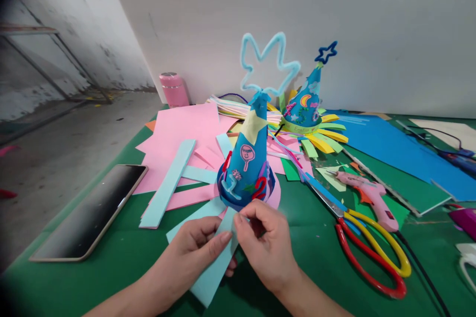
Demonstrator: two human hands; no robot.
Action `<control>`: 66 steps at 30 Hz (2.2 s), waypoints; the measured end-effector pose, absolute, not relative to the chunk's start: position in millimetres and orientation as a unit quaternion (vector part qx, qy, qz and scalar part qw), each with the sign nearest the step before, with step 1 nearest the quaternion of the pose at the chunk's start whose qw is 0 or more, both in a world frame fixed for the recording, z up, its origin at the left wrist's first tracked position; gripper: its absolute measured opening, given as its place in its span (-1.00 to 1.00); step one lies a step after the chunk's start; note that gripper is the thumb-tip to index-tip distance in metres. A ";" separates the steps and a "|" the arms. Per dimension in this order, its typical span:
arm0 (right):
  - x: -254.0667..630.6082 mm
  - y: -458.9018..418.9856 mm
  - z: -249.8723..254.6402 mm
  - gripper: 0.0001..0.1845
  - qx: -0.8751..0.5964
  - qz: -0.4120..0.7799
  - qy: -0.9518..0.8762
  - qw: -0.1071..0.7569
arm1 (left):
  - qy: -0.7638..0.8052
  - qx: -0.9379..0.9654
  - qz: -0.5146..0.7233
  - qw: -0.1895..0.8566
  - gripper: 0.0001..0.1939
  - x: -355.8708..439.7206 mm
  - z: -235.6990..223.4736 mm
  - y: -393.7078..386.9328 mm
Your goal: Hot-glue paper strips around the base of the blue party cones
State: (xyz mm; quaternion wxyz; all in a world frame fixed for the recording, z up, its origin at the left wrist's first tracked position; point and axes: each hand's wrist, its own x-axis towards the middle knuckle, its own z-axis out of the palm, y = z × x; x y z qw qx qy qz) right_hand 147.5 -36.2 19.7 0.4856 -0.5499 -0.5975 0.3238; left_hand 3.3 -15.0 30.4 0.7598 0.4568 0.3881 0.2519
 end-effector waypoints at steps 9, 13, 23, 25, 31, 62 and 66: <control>151.0 -31.4 26.6 -0.76 -0.537 0.385 -0.621 0.422 | 0.407 0.439 0.203 0.775 -0.64 3.0 28.2 -14.2; 148.8 -32.1 23.5 -0.75 -0.542 0.354 -0.632 0.426 | 0.396 0.469 0.197 0.764 -0.65 3.7 27.8 -14.0; 169.2 -25.9 24.5 -0.73 -0.595 0.295 -0.509 0.547 | 0.369 0.523 0.173 0.749 -0.64 -3.3 28.0 -12.9; 173.0 -24.9 21.9 -0.74 -0.594 0.276 -0.490 0.575 | 0.370 0.504 0.181 0.759 -0.64 -3.4 27.0 -12.6; 176.0 -25.0 18.4 -0.77 -0.584 0.233 -0.476 0.614 | 0.405 0.495 0.190 0.745 -0.62 -4.4 21.3 -11.0; 179.0 -20.0 14.6 -0.80 -0.524 0.221 -0.503 0.651 | 0.368 0.557 0.232 0.708 -0.57 -9.9 28.4 -17.4; 179.5 -18.3 15.3 -0.81 -0.529 0.236 -0.507 0.638 | 0.347 0.535 0.254 0.727 -0.52 -12.7 23.4 -18.2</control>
